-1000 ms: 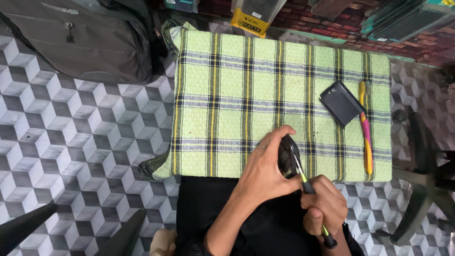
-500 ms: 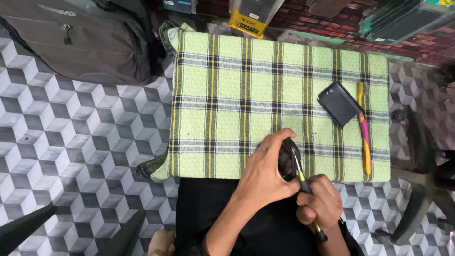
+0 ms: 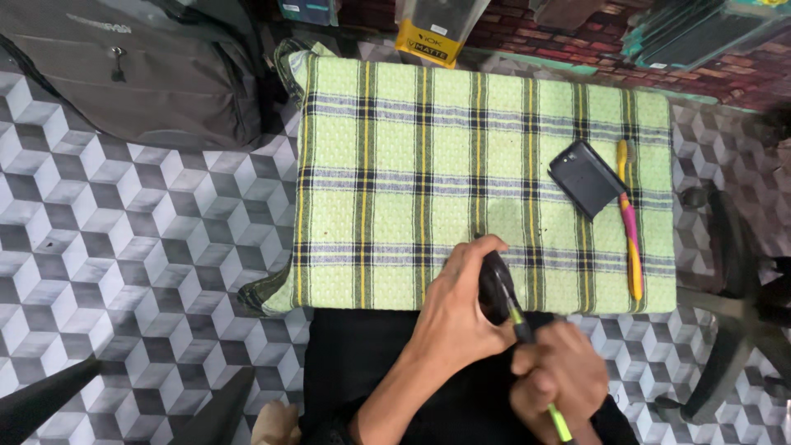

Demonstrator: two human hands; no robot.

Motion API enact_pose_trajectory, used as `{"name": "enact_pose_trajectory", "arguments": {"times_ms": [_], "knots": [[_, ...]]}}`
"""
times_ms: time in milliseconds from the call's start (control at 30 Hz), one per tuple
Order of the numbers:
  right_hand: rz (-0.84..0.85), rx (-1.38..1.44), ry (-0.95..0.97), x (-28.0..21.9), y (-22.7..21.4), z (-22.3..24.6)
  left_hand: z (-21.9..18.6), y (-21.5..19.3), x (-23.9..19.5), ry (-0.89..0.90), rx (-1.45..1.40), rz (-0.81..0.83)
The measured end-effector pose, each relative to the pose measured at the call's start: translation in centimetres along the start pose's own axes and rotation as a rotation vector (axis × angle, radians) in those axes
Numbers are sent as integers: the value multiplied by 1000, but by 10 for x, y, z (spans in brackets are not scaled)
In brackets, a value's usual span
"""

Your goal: The person uses a screwdriver to remove screws from the back of a small black electronic device. They then pry open the casing to separate the back cover from the main body, exposing the internal circuit board. The person continues to unscrew internal components while holding the device.

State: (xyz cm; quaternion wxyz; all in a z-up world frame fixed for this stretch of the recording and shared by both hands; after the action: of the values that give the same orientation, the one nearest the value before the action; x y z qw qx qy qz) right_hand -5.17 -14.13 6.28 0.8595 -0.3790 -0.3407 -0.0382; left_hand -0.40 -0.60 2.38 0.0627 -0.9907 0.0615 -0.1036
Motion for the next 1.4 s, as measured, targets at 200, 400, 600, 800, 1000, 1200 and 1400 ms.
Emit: {"name": "enact_pose_trajectory", "arguments": {"times_ms": [200,400,600,800,1000,1200,1400], "knots": [[-31,57,-44,-7,21,1,6,3,0,-36,-9,-23],[-152,623,783,-13,-5,-21,2,1,-5,-6,11,-6],[-104,660,870,4,-10,-36,-2,-2,-2,-47,-17,1],[41,841,844,22,-15,-70,2,-1,1,-107,-50,40],[127,933,845,20,-12,-89,5,-1,-1,-58,-11,63],[211,979,868,17,-11,-113,10,2,2,-106,3,108],[292,1064,835,25,-2,-129,11,1,2,-168,-22,104]]}}
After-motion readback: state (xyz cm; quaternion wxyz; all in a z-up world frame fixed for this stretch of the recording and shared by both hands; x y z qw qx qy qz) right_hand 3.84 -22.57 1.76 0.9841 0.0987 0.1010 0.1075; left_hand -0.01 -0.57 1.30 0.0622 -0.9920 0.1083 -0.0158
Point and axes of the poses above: each hand's wrist, its own x-axis towards the middle knuckle, its own y-axis out of the palm, z = x × y, the point moved 3 cm from there along x, towards the middle knuckle, and after that the axes turned 6 degrees about y, right-handed, at the moved point
